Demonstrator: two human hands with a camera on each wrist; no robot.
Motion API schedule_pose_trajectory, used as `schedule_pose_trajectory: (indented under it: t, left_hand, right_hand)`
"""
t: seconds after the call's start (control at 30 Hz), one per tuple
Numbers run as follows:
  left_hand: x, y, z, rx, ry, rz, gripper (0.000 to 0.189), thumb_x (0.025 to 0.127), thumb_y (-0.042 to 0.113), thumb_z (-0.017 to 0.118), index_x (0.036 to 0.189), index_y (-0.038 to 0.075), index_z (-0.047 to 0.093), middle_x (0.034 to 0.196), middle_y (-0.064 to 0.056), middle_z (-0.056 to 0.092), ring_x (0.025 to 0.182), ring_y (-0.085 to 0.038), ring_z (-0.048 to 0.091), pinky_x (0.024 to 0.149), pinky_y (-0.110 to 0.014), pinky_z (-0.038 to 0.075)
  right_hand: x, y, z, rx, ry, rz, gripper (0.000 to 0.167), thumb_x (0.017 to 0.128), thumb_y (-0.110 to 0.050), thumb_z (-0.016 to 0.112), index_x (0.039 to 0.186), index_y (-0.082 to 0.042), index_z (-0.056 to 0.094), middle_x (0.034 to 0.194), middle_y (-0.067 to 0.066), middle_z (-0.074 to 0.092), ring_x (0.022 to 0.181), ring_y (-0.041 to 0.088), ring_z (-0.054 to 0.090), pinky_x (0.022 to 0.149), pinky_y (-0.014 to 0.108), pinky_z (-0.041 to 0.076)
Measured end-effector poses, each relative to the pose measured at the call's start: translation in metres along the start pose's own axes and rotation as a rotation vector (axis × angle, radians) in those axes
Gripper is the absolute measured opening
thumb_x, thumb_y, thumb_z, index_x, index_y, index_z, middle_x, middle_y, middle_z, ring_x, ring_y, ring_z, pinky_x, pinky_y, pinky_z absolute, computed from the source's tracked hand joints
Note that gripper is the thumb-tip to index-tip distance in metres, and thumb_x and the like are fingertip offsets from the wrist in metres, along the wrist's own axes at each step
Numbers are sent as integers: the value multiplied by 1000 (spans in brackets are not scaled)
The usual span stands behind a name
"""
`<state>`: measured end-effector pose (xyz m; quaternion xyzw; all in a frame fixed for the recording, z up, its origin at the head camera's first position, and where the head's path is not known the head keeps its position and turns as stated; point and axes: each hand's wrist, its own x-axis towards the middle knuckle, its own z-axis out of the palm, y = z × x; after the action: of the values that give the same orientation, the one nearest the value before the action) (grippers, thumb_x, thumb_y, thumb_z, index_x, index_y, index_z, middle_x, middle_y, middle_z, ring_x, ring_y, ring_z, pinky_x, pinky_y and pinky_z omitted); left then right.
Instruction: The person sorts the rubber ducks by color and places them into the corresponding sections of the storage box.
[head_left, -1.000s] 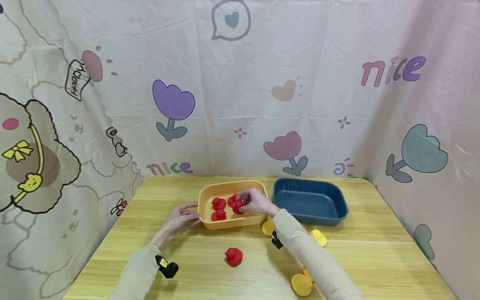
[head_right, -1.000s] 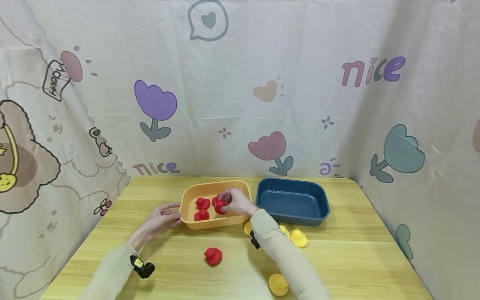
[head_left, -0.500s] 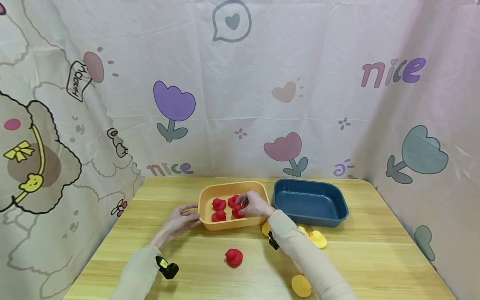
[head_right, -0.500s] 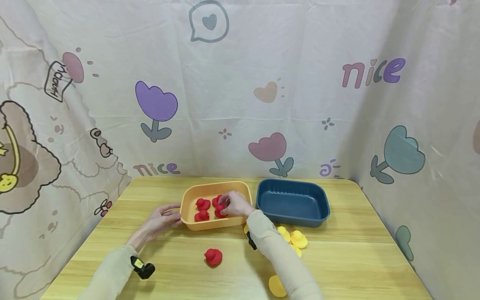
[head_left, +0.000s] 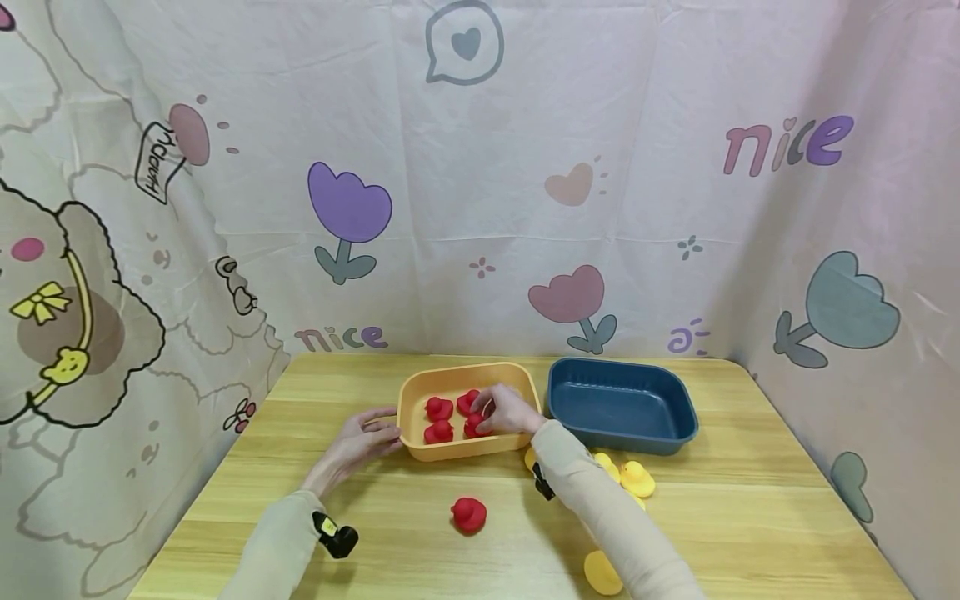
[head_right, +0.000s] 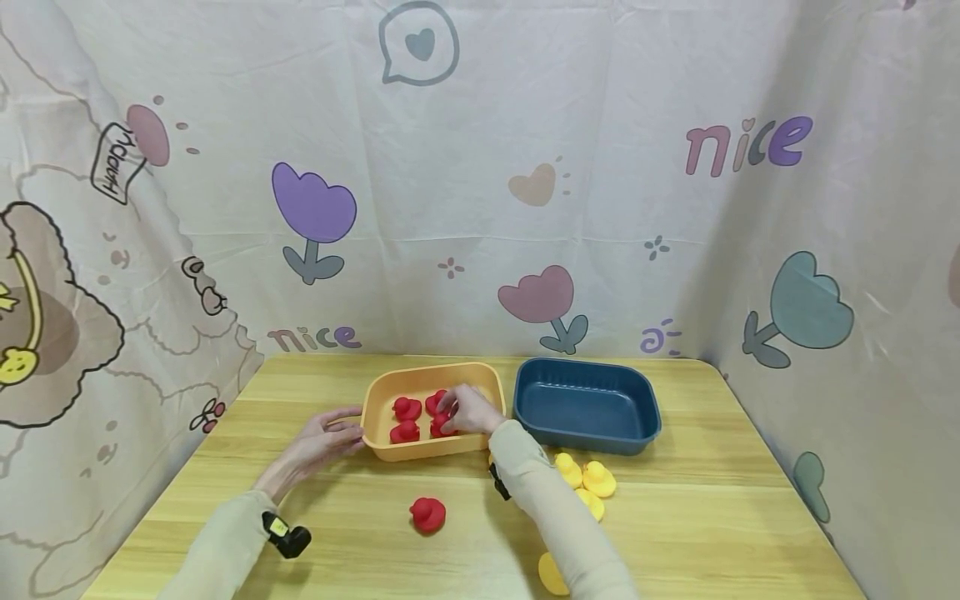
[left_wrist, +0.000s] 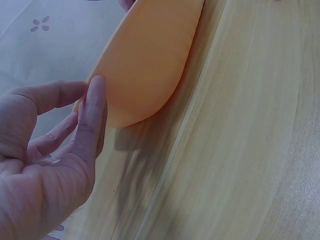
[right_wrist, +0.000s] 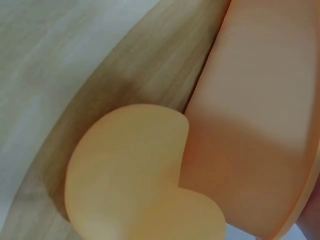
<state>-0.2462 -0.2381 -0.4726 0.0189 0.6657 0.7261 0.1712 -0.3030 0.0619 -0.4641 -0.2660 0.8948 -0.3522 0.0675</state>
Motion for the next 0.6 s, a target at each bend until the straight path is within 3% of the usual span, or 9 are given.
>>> schedule_pose_trajectory:
  t: [0.27, 0.6]
  left_hand:
    - [-1, 1, -1, 0, 1, -2, 64, 98, -4, 58, 151, -14, 25, 102, -7, 67, 85, -10, 71, 83, -21, 63]
    - [0, -1, 0, -18, -14, 10, 63, 98, -4, 58, 150, -16, 24, 98, -5, 68, 84, -9, 71, 81, -20, 63]
  right_hand:
    - [2, 0, 2, 26, -12, 28, 22, 77, -5, 85, 96, -5, 76, 92, 7, 74, 77, 10, 64, 73, 21, 58]
    - [3, -2, 5, 7, -5, -1, 23, 75, -4, 86, 96, -4, 76, 92, 10, 75, 75, 9, 65, 69, 16, 56]
